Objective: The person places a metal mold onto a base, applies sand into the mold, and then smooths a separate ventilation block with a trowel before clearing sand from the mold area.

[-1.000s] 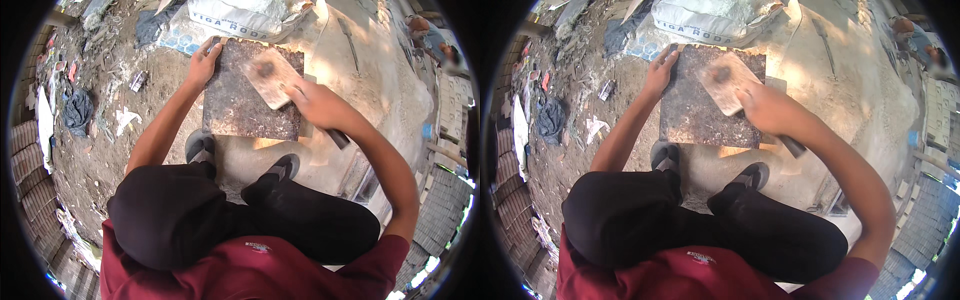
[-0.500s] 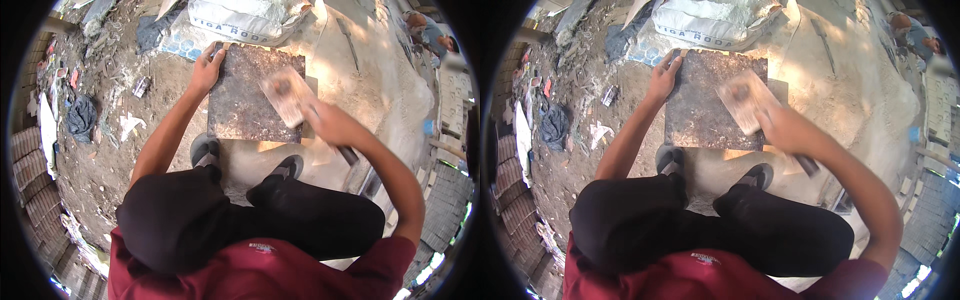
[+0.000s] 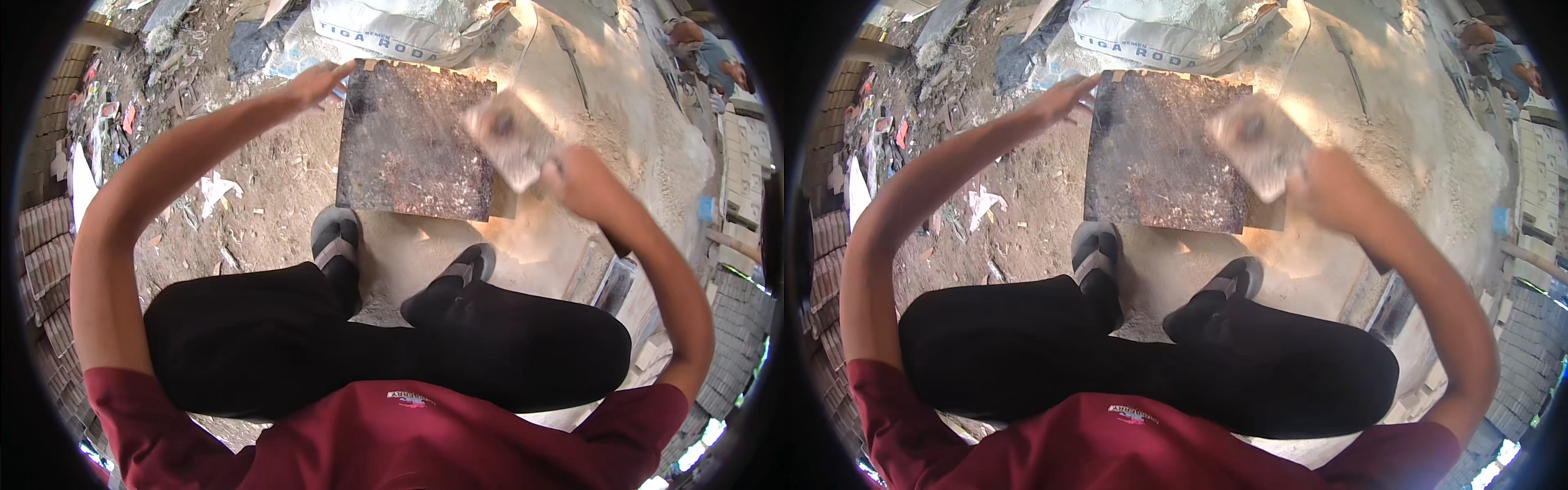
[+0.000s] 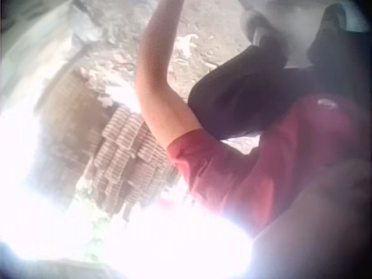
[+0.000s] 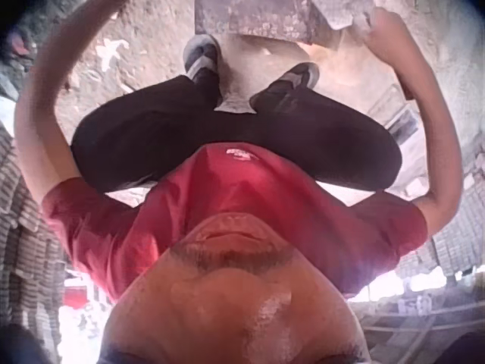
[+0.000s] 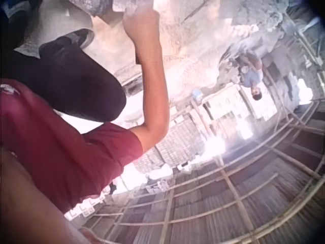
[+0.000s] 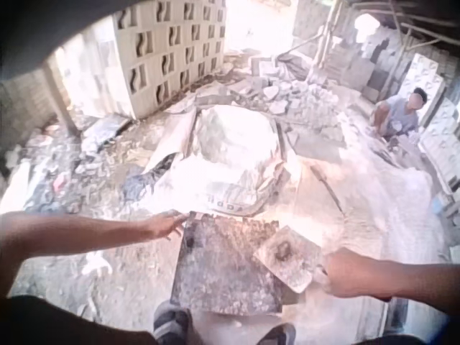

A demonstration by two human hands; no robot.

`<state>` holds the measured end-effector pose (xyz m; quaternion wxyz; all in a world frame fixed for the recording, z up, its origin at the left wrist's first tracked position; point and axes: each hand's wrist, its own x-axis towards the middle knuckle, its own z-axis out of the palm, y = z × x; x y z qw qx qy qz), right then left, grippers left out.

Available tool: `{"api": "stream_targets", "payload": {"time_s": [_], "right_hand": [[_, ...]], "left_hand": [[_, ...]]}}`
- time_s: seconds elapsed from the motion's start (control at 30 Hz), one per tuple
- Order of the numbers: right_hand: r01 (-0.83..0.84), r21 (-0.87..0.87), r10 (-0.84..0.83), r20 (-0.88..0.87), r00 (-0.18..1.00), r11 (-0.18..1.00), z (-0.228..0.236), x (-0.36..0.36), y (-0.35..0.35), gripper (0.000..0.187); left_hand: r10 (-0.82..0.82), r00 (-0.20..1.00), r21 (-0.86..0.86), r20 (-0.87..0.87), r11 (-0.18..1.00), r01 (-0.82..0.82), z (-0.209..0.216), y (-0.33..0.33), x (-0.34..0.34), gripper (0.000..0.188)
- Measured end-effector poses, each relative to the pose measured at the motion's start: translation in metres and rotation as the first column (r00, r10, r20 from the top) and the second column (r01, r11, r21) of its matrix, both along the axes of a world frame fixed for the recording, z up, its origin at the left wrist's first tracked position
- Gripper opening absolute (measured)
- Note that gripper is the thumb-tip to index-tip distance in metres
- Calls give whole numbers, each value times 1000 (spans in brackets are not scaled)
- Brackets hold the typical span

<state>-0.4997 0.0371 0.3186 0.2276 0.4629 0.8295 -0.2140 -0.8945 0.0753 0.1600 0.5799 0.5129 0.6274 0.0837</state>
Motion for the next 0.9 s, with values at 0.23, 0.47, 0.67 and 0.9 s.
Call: {"api": "stream_targets", "payload": {"time_s": [0.23, 0.47, 0.67, 0.9], "right_hand": [[89, -170, -58, 178, 982, 981, 11, -46, -71, 20], [-156, -265, 183, 83, 980, 952, 1, -95, -49, 26], [-94, -265, 132, 130, 983, 960, 15, -84, -75, 8], [-136, -203, 161, 115, 980, 970, 9, -94, -80, 10]], "left_hand": [[245, 969, 237, 4, 941, -239, -41, -5, 36, 74], [290, 957, 349, -16, 898, -266, -36, -8, 40, 69], [362, 932, 457, 34, 824, -336, -42, -11, 45, 69], [334, 942, 363, 6, 878, -314, -38, -11, 42, 68]]}}
